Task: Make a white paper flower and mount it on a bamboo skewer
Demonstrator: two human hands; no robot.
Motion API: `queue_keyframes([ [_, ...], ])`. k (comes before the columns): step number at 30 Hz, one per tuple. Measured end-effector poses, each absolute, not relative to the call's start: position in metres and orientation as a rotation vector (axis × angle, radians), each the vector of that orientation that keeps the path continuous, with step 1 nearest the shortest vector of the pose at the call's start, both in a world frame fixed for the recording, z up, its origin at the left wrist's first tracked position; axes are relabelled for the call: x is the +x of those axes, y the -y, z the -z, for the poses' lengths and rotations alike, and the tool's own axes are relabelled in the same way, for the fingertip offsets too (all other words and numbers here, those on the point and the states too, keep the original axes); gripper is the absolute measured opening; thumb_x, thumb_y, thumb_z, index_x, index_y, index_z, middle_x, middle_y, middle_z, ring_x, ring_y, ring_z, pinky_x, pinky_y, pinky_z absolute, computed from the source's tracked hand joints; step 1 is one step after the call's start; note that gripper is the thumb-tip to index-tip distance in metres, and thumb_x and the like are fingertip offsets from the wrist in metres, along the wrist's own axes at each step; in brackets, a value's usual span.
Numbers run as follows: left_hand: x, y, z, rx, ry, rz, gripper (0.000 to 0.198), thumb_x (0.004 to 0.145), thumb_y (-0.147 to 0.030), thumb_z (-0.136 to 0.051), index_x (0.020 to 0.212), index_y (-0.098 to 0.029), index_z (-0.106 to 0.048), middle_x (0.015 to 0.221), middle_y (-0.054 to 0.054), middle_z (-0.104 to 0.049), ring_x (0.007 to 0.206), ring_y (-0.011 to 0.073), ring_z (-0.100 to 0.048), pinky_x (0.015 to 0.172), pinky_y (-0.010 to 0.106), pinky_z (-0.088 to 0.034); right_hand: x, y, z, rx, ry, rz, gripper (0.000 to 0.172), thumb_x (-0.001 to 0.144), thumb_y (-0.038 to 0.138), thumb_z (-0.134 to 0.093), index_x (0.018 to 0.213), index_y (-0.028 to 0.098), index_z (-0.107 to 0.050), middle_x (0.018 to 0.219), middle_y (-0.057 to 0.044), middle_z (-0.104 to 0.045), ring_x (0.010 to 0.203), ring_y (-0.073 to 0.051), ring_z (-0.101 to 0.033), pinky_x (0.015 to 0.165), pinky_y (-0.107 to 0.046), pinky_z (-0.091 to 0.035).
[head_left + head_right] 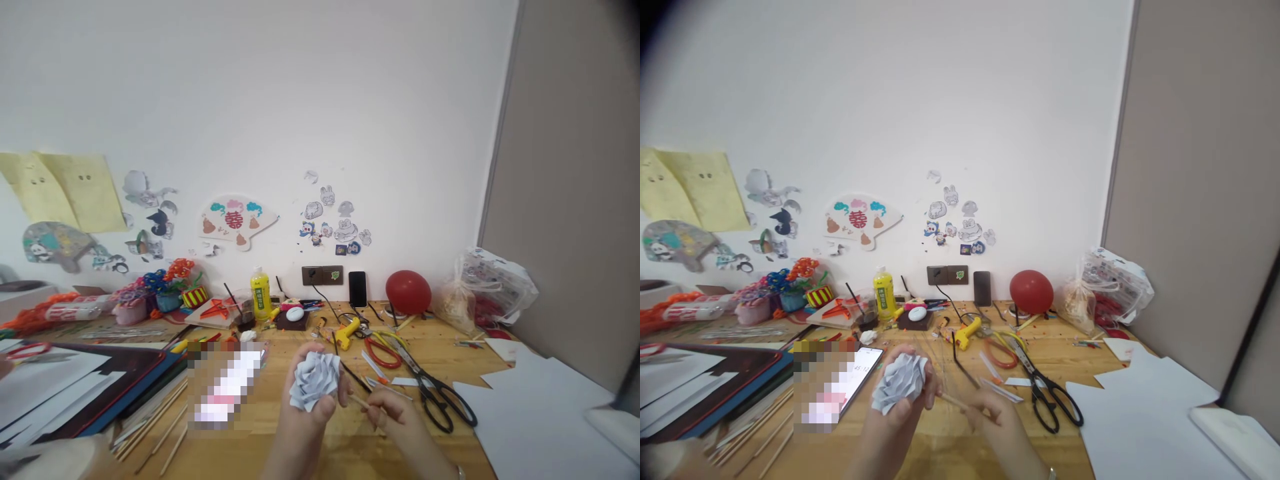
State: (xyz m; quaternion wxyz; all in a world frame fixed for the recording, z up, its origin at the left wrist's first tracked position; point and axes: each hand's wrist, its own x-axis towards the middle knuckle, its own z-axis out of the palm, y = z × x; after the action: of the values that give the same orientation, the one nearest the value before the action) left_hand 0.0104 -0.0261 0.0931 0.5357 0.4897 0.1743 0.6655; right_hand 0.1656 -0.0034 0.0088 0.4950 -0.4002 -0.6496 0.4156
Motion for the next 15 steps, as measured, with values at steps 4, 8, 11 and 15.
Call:
queue_keyframes([
  [4, 0.01, 0.024, -0.097, 1.098, -0.42, -1.601, 0.054, 0.051, -0.045, -0.077, 0.097, -0.03, -0.051, 0.075, -0.004, -0.059, 0.051, 0.0094, -0.049, 0.059, 0.027, -0.043, 0.166, 0.006, -0.008, -0.961, 1.594, -1.04, 0.048, 0.072, 0.064, -0.047, 0.06, 0.018, -0.054, 0.055, 0.002, -0.044, 0.055, -0.013, -0.043, 0.054, -0.025, -0.034],
  [8, 0.008, 0.02, -0.099, 1.022, -0.448, -1.623, 0.061, 0.056, -0.04, -0.076, 0.11, -0.03, -0.049, 0.081, -0.002, -0.06, 0.054, 0.0094, -0.051, 0.061, 0.026, -0.043, 0.163, 0.005, -0.001, -0.899, 1.62, -1.093, 0.045, 0.075, 0.061, -0.047, 0.063, 0.017, -0.055, 0.053, 0.003, -0.044, 0.052, -0.012, -0.043, 0.053, -0.024, -0.033],
  [11, 0.009, 0.012, -0.093, 1.04, -0.373, -1.598, 0.068, 0.052, -0.044, -0.077, 0.112, -0.03, -0.05, 0.09, 0.001, -0.062, 0.062, 0.0124, -0.056, 0.067, 0.029, -0.045, 0.161, 0.003, -0.001, -0.86, 1.535, -1.154, 0.044, 0.076, 0.059, -0.048, 0.065, 0.017, -0.055, 0.052, 0.003, -0.047, 0.05, -0.011, -0.044, 0.052, -0.024, -0.033],
  [15, 0.018, 0.0, -0.067, 1.123, -0.517, -1.372, 0.047, 0.06, -0.044, -0.072, 0.1, -0.022, -0.06, 0.095, 0.007, -0.064, 0.077, 0.0193, -0.061, 0.076, 0.035, -0.045, 0.155, 0.0, 0.001, -0.782, 1.434, -1.292, 0.045, 0.077, 0.059, -0.047, 0.071, 0.016, -0.058, 0.047, 0.005, -0.045, 0.042, -0.008, -0.039, 0.045, -0.021, -0.028],
])
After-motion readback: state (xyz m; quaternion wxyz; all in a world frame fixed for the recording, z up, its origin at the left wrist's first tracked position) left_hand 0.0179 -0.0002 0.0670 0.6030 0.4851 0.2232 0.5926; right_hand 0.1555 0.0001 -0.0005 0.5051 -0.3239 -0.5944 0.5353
